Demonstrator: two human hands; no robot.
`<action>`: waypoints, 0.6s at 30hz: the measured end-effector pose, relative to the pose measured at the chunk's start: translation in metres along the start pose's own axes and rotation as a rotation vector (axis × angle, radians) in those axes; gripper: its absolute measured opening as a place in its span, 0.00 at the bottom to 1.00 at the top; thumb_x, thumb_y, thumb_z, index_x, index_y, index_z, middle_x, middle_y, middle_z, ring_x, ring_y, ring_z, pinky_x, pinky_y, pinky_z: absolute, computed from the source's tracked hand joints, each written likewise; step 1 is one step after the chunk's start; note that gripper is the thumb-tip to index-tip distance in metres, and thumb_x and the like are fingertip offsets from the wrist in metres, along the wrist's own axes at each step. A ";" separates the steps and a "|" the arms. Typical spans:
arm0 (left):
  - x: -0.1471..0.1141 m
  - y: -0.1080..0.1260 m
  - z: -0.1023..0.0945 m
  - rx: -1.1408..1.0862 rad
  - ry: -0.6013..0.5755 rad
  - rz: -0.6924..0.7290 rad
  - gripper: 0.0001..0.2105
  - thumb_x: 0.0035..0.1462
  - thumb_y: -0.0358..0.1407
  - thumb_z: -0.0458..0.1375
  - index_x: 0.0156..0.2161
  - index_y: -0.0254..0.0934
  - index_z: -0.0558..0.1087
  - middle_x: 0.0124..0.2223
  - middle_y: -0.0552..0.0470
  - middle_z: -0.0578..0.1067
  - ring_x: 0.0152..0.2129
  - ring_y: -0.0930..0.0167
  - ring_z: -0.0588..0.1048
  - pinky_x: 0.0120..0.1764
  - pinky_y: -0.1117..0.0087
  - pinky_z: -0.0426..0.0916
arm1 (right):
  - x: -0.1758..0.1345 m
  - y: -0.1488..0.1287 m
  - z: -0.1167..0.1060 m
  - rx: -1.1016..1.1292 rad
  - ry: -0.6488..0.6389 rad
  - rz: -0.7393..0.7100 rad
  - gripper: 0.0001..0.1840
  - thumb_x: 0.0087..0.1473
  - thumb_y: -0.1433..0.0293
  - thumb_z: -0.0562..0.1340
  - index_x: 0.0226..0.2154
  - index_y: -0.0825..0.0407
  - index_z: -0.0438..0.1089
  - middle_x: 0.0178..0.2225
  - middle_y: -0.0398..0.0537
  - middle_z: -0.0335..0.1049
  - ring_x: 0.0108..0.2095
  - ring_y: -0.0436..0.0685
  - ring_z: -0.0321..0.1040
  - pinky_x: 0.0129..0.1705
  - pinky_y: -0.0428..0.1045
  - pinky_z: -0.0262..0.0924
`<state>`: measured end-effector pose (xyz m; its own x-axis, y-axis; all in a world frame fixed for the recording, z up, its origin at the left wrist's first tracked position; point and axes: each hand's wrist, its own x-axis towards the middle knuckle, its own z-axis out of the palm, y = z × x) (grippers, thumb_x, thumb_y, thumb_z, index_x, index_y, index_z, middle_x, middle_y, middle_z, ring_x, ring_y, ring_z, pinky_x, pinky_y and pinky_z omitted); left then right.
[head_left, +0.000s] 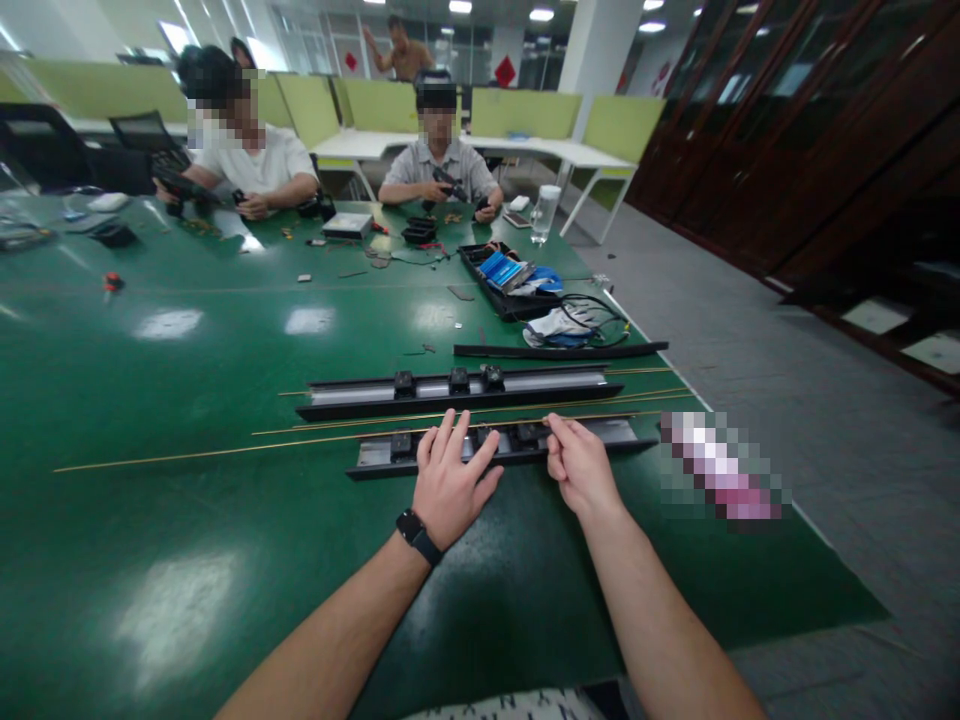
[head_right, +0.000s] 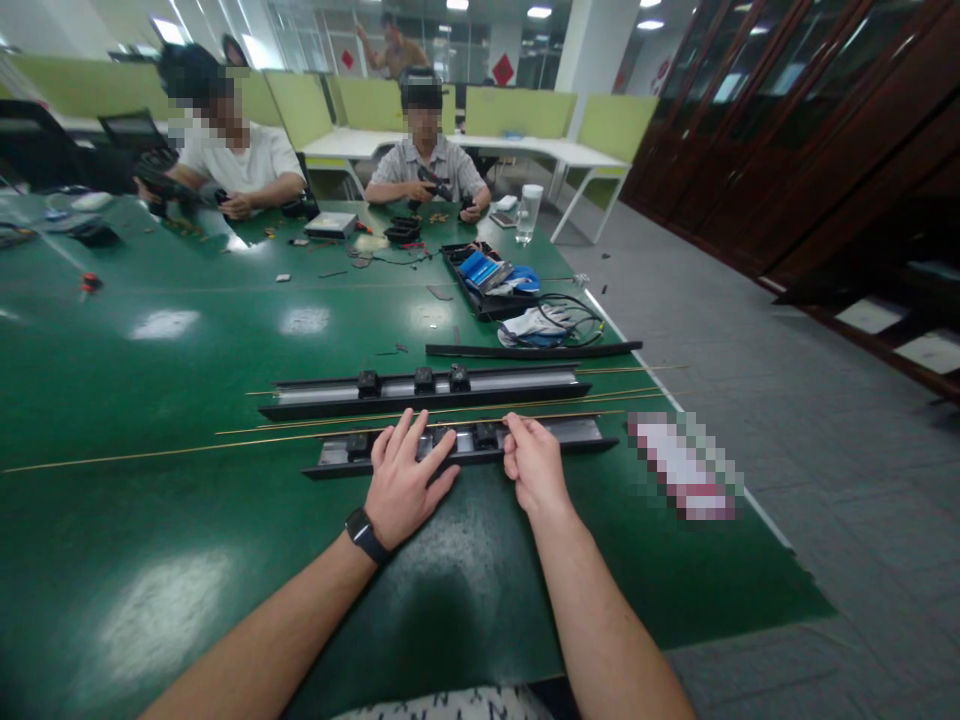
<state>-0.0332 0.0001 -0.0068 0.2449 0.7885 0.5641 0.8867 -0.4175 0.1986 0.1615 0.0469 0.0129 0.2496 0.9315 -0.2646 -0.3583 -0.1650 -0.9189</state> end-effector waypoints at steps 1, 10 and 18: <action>0.000 0.000 0.000 0.000 0.001 -0.001 0.22 0.60 0.46 0.60 0.60 0.50 0.70 0.69 0.39 0.59 0.68 0.52 0.53 0.62 0.47 0.53 | 0.000 0.000 0.000 0.009 0.005 0.001 0.19 0.46 0.58 0.73 0.31 0.54 0.70 0.16 0.35 0.61 0.08 0.41 0.48 0.08 0.39 0.37; -0.001 -0.001 0.000 0.005 -0.001 -0.001 0.22 0.61 0.46 0.59 0.59 0.51 0.70 0.68 0.38 0.60 0.68 0.53 0.54 0.62 0.47 0.53 | -0.001 -0.001 -0.001 -0.011 -0.014 0.022 0.19 0.47 0.57 0.72 0.32 0.54 0.72 0.16 0.36 0.62 0.08 0.41 0.48 0.08 0.39 0.37; 0.000 -0.001 0.000 0.002 0.002 0.000 0.22 0.61 0.46 0.59 0.60 0.50 0.70 0.69 0.37 0.59 0.68 0.53 0.53 0.62 0.47 0.53 | -0.001 -0.001 -0.001 0.016 -0.010 0.010 0.19 0.46 0.58 0.73 0.32 0.54 0.72 0.16 0.35 0.61 0.08 0.41 0.47 0.08 0.39 0.37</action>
<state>-0.0339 0.0003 -0.0067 0.2445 0.7877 0.5655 0.8873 -0.4170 0.1972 0.1627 0.0459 0.0136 0.2373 0.9330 -0.2707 -0.3755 -0.1689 -0.9113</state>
